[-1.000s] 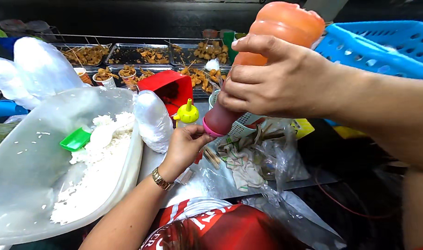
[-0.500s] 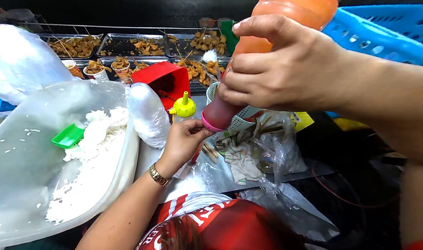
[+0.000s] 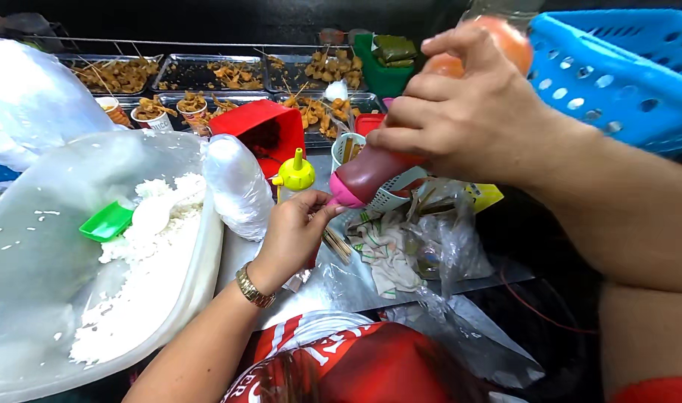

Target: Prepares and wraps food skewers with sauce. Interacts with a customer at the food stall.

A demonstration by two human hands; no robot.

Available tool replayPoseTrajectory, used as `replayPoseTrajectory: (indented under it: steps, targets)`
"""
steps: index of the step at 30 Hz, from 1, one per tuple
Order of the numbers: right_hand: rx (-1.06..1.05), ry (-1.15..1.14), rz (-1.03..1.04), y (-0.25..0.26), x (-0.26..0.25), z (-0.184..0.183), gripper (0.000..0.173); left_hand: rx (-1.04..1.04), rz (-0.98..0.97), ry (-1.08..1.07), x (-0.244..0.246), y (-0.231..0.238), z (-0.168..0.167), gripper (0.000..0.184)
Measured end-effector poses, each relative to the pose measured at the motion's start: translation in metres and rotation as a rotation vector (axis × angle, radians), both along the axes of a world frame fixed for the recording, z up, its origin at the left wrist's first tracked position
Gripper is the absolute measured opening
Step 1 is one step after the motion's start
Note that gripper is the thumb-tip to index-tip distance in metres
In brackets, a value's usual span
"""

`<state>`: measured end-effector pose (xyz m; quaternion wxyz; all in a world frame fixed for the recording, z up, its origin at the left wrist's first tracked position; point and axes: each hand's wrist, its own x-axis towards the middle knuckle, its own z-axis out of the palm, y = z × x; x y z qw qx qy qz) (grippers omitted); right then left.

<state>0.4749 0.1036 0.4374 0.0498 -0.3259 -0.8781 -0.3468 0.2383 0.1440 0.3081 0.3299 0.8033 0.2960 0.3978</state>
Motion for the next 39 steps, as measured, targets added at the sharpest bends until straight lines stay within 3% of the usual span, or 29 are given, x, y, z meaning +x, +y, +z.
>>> replayPoseTrajectory:
  steps: [2, 7, 12, 16, 18, 20, 23, 24, 26, 29, 31, 35, 39]
  targets:
    - [-0.093, 0.121, -0.088, 0.003, 0.017, -0.015, 0.024, 0.034, 0.038, 0.033, -0.006, -0.002, 0.008, 0.015]
    - [-0.371, 0.549, -0.201, 0.000, 0.041, -0.074, 0.061, -0.010, 0.097, -0.033, -0.027, -0.006, 0.014, 0.008]
    - [-0.604, 1.134, -0.389, 0.010, 0.009, -0.110, 0.066, -0.262, -0.037, -0.330, -0.026, -0.007, 0.015, 0.010]
    - [-0.575, 1.468, -0.579, 0.037, -0.020, -0.141, 0.072, -0.393, -0.096, -0.428, -0.017, -0.007, 0.011, 0.015]
    - [-0.528, 1.523, -0.594, 0.045, -0.030, -0.159, 0.073, -0.441, -0.086, -0.450, -0.015, -0.006, 0.008, 0.017]
    - [-0.548, 1.439, -0.645, 0.045, -0.032, -0.164, 0.068, -0.476, -0.087, -0.478, -0.013, -0.005, 0.005, 0.018]
    - [-0.630, 1.156, -0.802, 0.025, -0.028, -0.132, 0.044, -0.493, -0.098, -0.533, -0.007, -0.003, 0.001, 0.021]
    - [-0.629, 1.100, -0.792, 0.015, -0.029, -0.118, 0.041, -0.487, -0.107, -0.533, -0.005, -0.002, 0.000, 0.024]
    - [-0.567, 1.118, -0.556, -0.003, -0.037, -0.103, 0.034, -0.491, -0.152, -0.518, -0.001, -0.002, 0.001, 0.037]
    - [-0.599, 1.344, -0.007, -0.004, -0.065, -0.115, 0.031, -0.486, -0.205, -0.461, 0.007, -0.005, 0.002, 0.052]
    - [-0.541, 1.502, 0.189, 0.003, -0.085, -0.130, 0.013, -0.416, -0.171, -0.389, 0.009, -0.007, -0.002, 0.056]
    - [-0.518, 1.723, 0.253, 0.006, -0.091, -0.134, 0.015, -0.244, -0.225, -0.353, 0.007, -0.009, -0.010, 0.030]
    - [-0.436, 1.714, 0.332, 0.002, -0.083, -0.122, 0.013, -0.343, -0.412, -0.471, 0.004, -0.008, -0.009, 0.010]
